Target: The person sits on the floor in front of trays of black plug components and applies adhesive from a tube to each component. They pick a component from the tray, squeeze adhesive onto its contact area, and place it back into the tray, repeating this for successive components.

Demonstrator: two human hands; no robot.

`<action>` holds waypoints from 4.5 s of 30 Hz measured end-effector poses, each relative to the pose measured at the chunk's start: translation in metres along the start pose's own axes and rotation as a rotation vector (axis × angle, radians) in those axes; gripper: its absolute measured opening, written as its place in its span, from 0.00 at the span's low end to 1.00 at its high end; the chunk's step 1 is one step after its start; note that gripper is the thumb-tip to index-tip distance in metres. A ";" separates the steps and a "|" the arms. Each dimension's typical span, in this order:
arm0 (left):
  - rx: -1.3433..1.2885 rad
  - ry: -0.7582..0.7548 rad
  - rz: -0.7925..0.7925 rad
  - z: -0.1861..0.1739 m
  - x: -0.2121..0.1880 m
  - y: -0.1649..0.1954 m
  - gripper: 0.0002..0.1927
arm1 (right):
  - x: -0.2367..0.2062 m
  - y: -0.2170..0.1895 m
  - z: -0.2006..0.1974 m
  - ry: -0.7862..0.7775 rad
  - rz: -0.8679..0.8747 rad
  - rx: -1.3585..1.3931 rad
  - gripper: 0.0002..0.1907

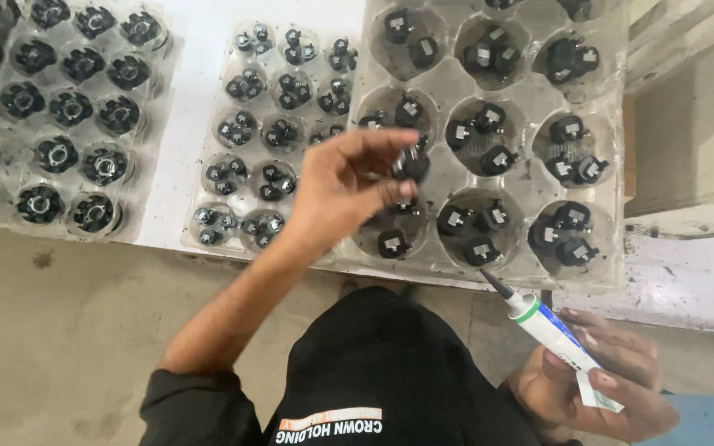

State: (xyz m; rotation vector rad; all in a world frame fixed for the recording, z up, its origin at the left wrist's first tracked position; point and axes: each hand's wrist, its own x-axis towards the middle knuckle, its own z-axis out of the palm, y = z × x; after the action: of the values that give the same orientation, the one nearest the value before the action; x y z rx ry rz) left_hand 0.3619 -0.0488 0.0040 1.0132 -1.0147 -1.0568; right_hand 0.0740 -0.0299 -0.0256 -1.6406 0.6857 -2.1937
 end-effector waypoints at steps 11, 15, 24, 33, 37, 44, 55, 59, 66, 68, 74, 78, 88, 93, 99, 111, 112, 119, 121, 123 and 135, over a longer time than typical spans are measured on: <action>1.398 0.346 0.255 -0.047 0.155 -0.005 0.20 | 0.028 0.039 -0.057 -0.180 -0.022 -0.158 0.20; 1.491 0.320 0.008 -0.063 0.170 -0.017 0.21 | 0.036 0.051 -0.068 -0.194 -0.004 -0.130 0.20; 1.583 0.086 0.273 -0.056 0.180 -0.026 0.22 | 0.058 0.073 -0.087 -0.256 0.004 -0.175 0.19; 1.717 -0.211 0.385 -0.037 0.202 -0.015 0.19 | 0.061 0.081 -0.090 -0.271 0.071 -0.086 0.18; 1.543 -0.082 0.619 -0.022 0.162 0.024 0.18 | 0.061 0.091 -0.089 -0.039 0.096 -0.087 0.19; 0.340 0.106 0.241 0.082 0.003 0.037 0.16 | 0.059 0.084 -0.094 -0.090 0.315 0.038 0.21; -0.134 0.239 0.079 0.159 -0.063 -0.024 0.21 | 0.066 0.081 -0.102 -0.548 0.213 0.085 0.21; -0.028 0.223 0.174 0.167 -0.070 -0.030 0.21 | 0.063 0.080 -0.101 -0.537 0.192 0.095 0.20; -0.010 0.292 0.117 0.176 -0.071 -0.030 0.23 | 0.062 0.082 -0.096 -0.550 0.176 0.145 0.21; -0.015 0.308 0.121 0.178 -0.072 -0.030 0.22 | 0.064 0.082 -0.096 -0.585 0.133 0.126 0.20; 0.042 0.311 0.144 0.182 -0.075 -0.032 0.23 | 0.070 0.084 -0.097 -0.622 0.049 0.164 0.20; 0.040 0.301 0.111 0.183 -0.076 -0.033 0.23 | 0.073 0.083 -0.101 -0.671 0.036 0.188 0.19; -0.060 0.291 0.091 0.185 -0.079 -0.038 0.24 | 0.069 0.082 -0.107 -0.645 0.033 0.164 0.18; -0.098 0.296 0.092 0.185 -0.080 -0.041 0.24 | 0.072 0.083 -0.110 -0.687 0.036 0.211 0.22; -0.168 0.313 0.096 0.188 -0.083 -0.052 0.23 | 0.074 0.081 -0.113 -0.703 0.036 0.198 0.22; -0.536 0.137 0.012 0.196 -0.089 -0.070 0.22 | 0.060 0.075 -0.098 -0.360 0.133 0.212 0.17; -0.539 0.124 0.008 0.196 -0.089 -0.069 0.22 | 0.063 0.077 -0.099 -0.419 0.098 0.193 0.17; -0.529 0.073 0.008 0.195 -0.091 -0.067 0.22 | 0.061 0.080 -0.103 -0.459 0.127 0.214 0.15; -0.545 0.074 0.004 0.195 -0.091 -0.067 0.22 | 0.058 0.079 -0.104 -0.433 0.154 0.210 0.15; -0.559 0.074 0.000 0.194 -0.091 -0.068 0.22 | 0.058 0.078 -0.105 -0.432 0.163 0.205 0.15; -0.640 0.047 -0.004 0.186 -0.089 -0.080 0.22 | 0.068 0.071 -0.101 -0.527 0.145 0.082 0.19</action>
State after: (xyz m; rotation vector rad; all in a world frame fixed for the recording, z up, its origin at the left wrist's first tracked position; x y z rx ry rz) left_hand 0.1512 -0.0043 -0.0464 0.5106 -0.5689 -1.2432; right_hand -0.0445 -0.1062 -0.0327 -1.9395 0.5314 -1.5644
